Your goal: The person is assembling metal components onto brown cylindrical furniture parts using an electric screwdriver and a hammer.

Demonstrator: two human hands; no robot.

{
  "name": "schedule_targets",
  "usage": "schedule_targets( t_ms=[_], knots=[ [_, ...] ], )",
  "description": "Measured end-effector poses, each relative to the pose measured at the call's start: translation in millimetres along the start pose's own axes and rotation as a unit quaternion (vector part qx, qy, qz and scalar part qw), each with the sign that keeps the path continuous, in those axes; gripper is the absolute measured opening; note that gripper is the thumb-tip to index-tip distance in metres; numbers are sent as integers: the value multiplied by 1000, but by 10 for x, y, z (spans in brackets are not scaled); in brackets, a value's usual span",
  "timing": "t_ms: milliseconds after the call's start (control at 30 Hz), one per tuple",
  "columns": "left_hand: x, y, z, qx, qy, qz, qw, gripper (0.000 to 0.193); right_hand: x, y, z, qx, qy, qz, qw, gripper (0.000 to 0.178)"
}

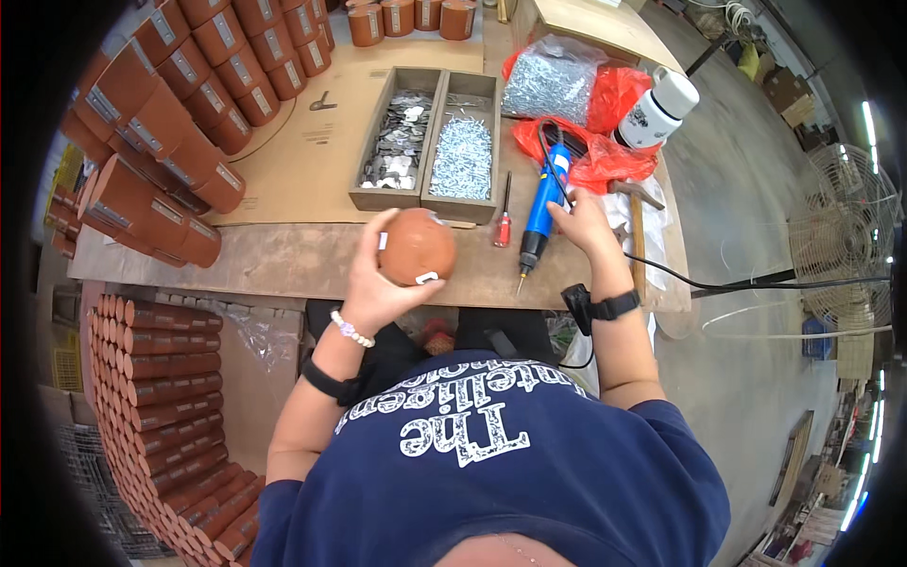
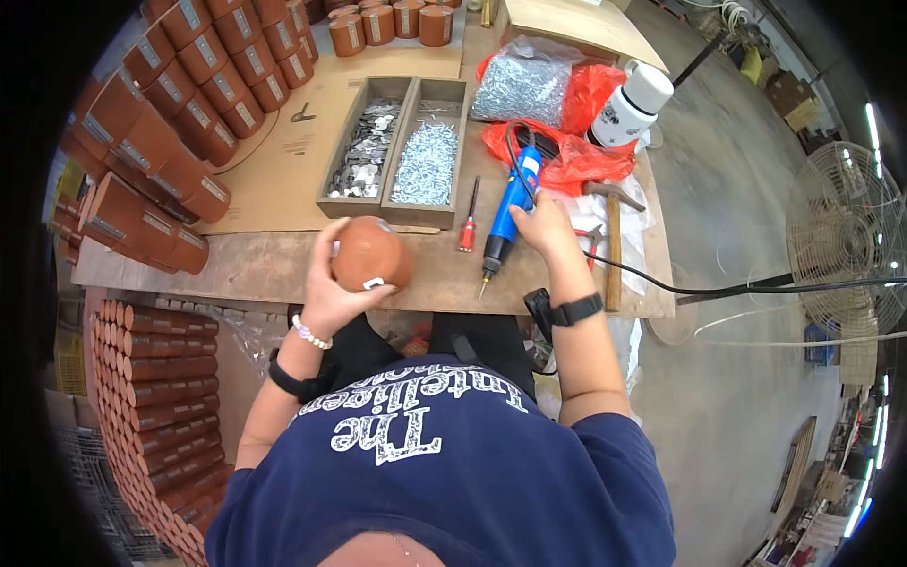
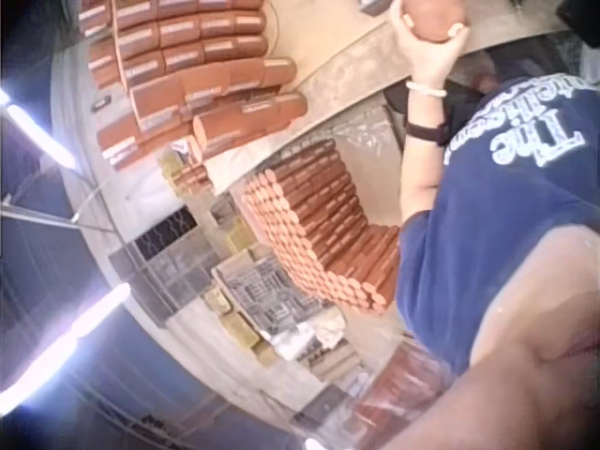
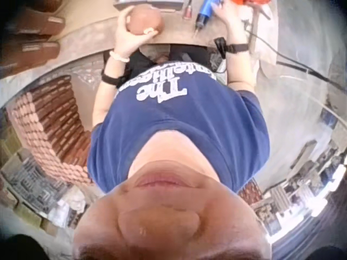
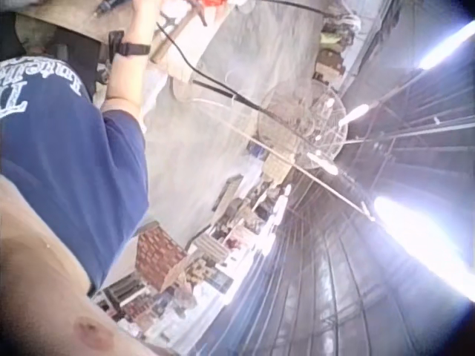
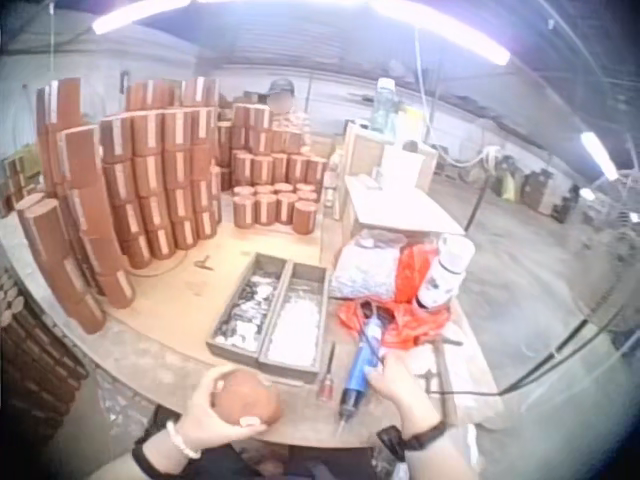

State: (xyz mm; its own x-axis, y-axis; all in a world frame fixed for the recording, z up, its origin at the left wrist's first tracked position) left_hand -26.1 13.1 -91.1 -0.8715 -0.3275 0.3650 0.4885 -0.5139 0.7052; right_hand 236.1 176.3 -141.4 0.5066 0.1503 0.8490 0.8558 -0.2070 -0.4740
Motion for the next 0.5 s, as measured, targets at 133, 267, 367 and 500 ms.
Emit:
schedule_targets(
  t_ms=[133, 267, 367, 500],
  knots=[
    [-418, -119, -53, 32, -65, -45, 996, 82, -127, -157, -73, -35, 7, -39, 999, 63],
    [-544, -180, -54, 39, -88, -26, 995, 84, -279, -185, -63, -69, 25, -24, 997, 65],
    [-495, -153, -44, 46, -115, -26, 992, 92, -267, -102, 23, -56, 31, 46, 997, 64],
    [-367, -206, 104, 55, -116, -109, 986, 94, -280, 280, 230, -29, 50, 294, 954, 60]
  ],
)
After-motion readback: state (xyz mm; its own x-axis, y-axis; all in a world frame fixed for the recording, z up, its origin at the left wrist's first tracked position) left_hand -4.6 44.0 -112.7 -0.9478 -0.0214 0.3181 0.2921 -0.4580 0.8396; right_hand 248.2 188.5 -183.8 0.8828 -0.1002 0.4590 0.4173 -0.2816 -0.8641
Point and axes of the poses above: each hand's wrist, its own z-axis towards the middle knuckle, its own x-axis out of the back of the hand, y = z × x, the point moved 6 cm from there along z, towards the middle knuckle, and after that the axes turned 15 degrees about -x, right-handed, at the moved point
